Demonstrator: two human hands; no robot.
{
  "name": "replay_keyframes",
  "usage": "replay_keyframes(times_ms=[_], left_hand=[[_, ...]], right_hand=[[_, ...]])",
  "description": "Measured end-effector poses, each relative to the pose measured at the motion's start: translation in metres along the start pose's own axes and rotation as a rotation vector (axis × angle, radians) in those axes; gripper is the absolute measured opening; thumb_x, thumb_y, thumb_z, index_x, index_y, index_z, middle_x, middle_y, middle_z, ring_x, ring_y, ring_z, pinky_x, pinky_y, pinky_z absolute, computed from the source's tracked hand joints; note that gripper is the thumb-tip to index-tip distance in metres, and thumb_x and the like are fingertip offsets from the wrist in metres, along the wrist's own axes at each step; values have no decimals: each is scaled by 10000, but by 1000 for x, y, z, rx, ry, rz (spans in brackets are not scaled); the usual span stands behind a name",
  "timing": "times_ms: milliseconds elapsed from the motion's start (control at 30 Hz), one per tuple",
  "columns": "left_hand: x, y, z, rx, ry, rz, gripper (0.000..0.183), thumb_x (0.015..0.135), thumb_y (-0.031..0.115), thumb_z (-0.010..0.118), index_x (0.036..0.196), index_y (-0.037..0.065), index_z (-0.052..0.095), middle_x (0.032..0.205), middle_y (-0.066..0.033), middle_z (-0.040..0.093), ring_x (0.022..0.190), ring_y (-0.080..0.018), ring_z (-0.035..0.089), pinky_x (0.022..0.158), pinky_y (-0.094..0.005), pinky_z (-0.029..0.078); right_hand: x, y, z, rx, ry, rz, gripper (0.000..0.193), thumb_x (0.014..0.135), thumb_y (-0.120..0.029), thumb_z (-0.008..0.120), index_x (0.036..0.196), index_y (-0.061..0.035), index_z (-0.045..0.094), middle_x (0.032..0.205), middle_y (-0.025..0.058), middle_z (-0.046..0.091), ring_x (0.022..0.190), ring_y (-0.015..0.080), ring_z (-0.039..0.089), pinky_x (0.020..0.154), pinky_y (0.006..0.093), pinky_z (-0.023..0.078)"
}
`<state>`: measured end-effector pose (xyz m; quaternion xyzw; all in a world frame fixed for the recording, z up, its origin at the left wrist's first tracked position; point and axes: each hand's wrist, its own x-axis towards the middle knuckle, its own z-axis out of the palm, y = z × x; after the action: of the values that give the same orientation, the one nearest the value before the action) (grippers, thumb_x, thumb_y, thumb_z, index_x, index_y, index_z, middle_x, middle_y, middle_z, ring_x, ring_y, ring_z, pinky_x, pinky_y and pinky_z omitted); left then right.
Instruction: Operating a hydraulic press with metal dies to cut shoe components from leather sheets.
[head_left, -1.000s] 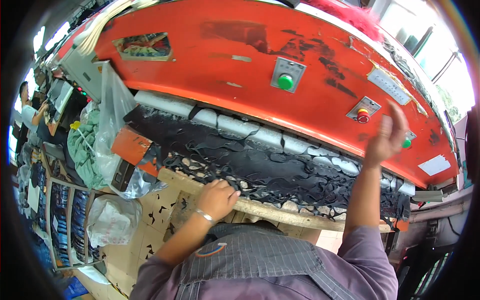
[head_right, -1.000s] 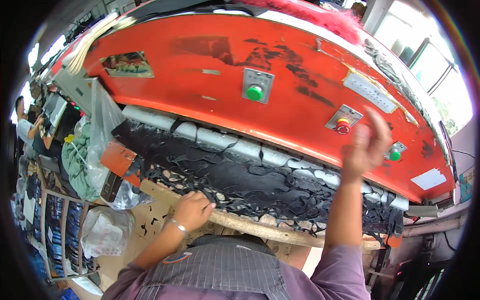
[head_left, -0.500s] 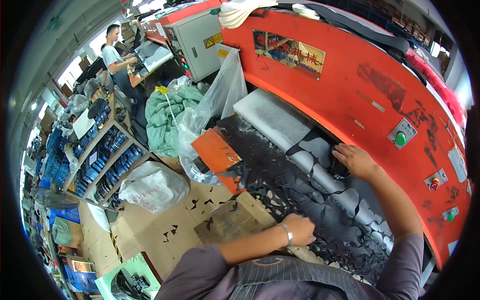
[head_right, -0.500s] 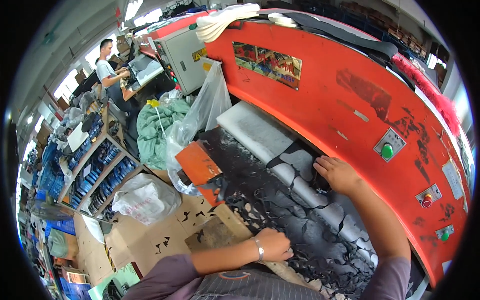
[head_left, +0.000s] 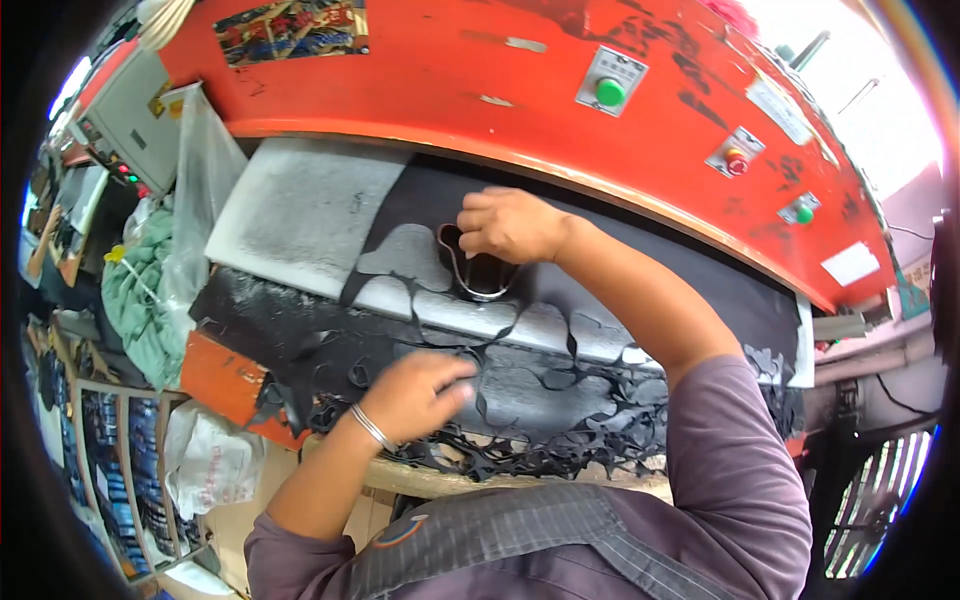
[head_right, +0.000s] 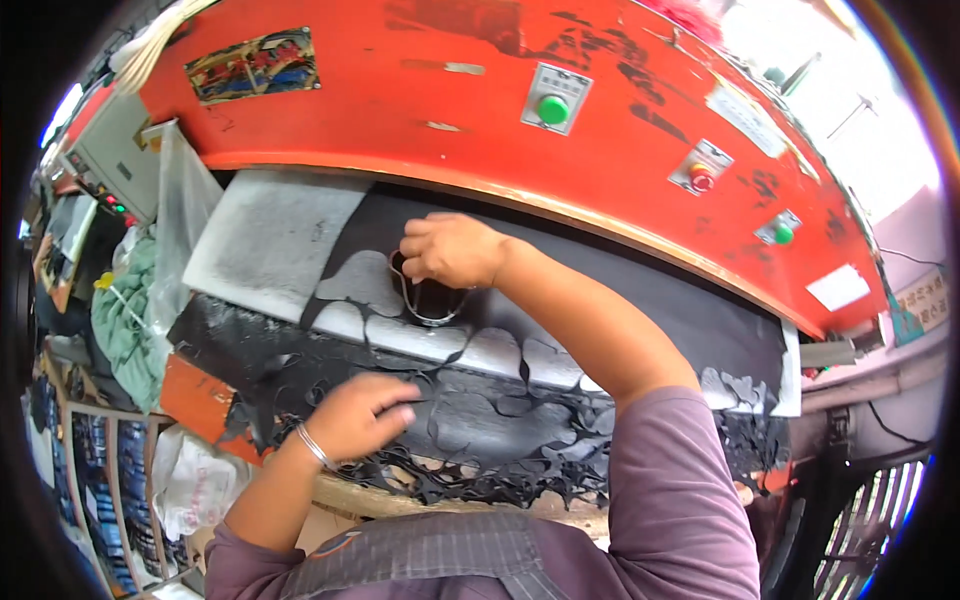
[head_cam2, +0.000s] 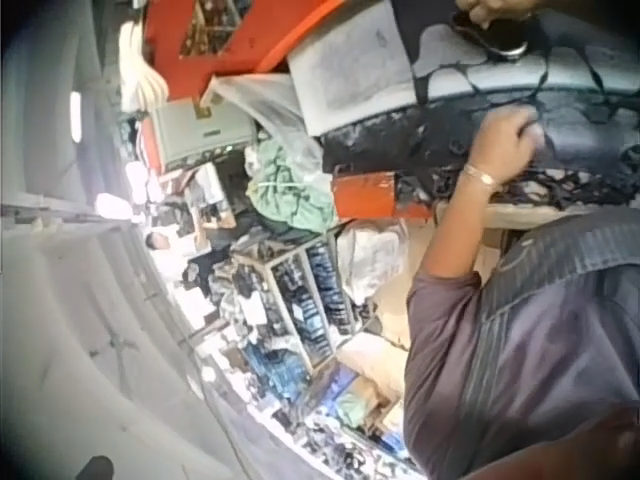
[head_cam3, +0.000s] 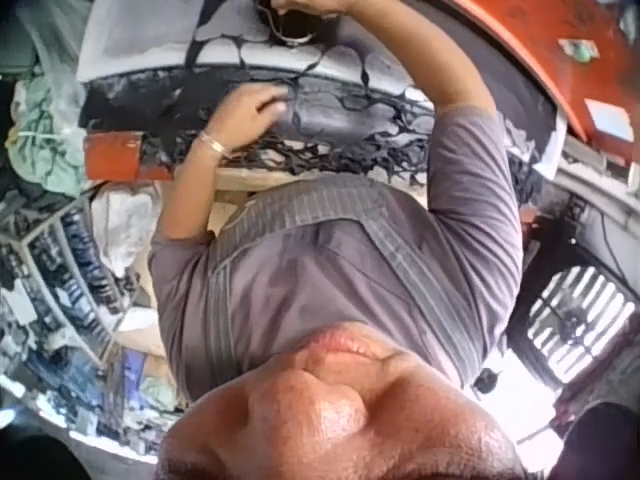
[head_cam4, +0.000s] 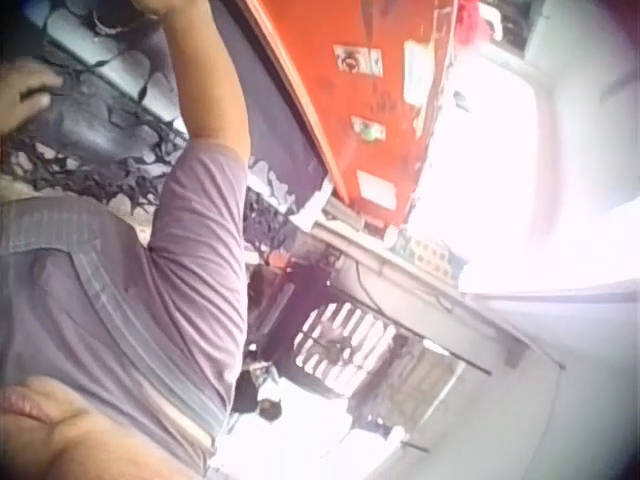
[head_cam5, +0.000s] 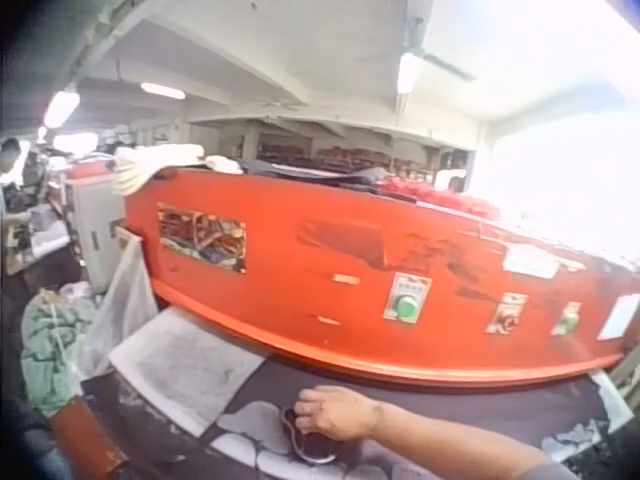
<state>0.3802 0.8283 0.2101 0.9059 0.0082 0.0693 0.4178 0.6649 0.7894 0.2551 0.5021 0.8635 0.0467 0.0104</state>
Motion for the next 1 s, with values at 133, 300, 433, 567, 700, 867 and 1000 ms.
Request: replay_keyframes(times_ms=[133,300,433,567,700,867,1000], left_hand=[[39,-17,18,-120,210,-77,240,840,203,639,1010,36,671,984,-145,673,988,-331,601,869,-410,475],[41,-26,47,152,287,241,142,786,136,680,892,42,692,953,-130,669,936,-285,597,860,-377,477],[31,-51,35,110,377,166,102,770,104,685,850,42,687,898,-102,677,858,-286,611,791,-381,491],[40,-47,26,70,519,123,156,783,109,672,920,35,679,919,-122,672,882,-303,616,814,-392,486],[70,-41,32,71,424,68,376,779,132,684,1137,36,616,1023,-134,661,991,-303,598,887,-400,455],[106,-52,57,188,332,46,706,779,199,709,1391,28,401,1225,-117,614,1148,-295,540,1013,-416,357],[112,-52,59,279,425,33,580,777,216,718,1298,51,525,1163,-80,646,1139,-255,548,1001,-405,356]], right_hand=[[-4,-2,22,-99,258,16,154,812,-181,560,913,-126,663,1116,55,593,1108,236,531,889,373,455],[34,-3,39,-25,8,-102,154,798,-163,545,771,-88,677,964,59,640,1019,269,599,889,378,487],[26,6,2,-74,50,-128,100,753,-182,590,745,-93,634,870,53,623,935,273,610,826,373,504],[-73,16,-25,89,83,640,174,834,-212,640,914,-58,622,903,135,630,872,335,621,759,457,506],[-136,-29,11,327,263,1009,202,827,-210,651,829,-9,629,836,200,636,827,395,614,733,451,493],[-138,-83,63,352,438,1210,229,842,-233,650,918,-18,665,897,198,656,883,386,619,801,421,500],[-147,-105,59,425,604,1270,412,812,-286,706,1140,-47,634,1096,176,643,1041,349,584,922,404,457]])
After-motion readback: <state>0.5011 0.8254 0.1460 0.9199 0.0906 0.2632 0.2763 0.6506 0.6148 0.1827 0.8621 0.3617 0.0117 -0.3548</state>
